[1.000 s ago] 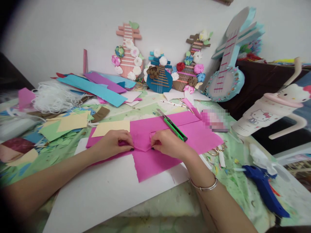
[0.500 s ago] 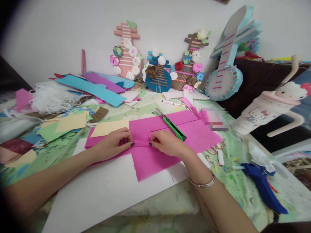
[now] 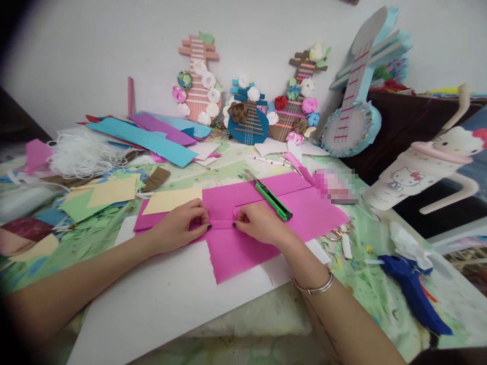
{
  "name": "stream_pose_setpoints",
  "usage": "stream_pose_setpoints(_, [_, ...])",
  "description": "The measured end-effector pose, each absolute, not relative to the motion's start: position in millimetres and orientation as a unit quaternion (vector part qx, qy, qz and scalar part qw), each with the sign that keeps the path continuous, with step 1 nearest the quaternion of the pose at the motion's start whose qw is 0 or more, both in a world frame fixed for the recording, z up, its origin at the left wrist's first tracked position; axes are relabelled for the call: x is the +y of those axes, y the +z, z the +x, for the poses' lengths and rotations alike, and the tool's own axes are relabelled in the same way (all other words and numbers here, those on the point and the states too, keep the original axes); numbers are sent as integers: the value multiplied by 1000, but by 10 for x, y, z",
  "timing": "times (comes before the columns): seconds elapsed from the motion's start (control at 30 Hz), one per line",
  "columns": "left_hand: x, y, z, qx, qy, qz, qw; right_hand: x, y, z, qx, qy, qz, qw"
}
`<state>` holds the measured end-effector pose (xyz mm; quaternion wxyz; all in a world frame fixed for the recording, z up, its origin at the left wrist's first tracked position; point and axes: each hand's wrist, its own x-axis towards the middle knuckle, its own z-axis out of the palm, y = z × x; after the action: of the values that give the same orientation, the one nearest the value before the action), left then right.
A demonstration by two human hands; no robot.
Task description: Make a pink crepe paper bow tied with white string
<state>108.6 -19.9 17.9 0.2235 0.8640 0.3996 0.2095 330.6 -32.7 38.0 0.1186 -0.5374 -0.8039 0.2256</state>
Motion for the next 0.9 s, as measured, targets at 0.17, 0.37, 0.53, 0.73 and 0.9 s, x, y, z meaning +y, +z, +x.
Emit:
stream_pose_setpoints(0.17, [-218,170,1098,409,211,860,220,-321,364,3308,-801,229,-540,122])
stream_pose_setpoints(0.37, [-215,169,1085,398,212,867,211,-305,330,3308,-810,227,-519,153])
stream_pose_setpoints(0.53, [-188,145,1029,341,228,882,233,-334,337,3272,-879,168,-408,183])
stream_pose_setpoints(0.73, [-158,133,981,310,195,910,196,-342,311,3282,-924,116,-327,160])
stream_pose_setpoints(0.9, [-153,141,964,292,181,927,151,-341,313,3299,-929,97,-322,154])
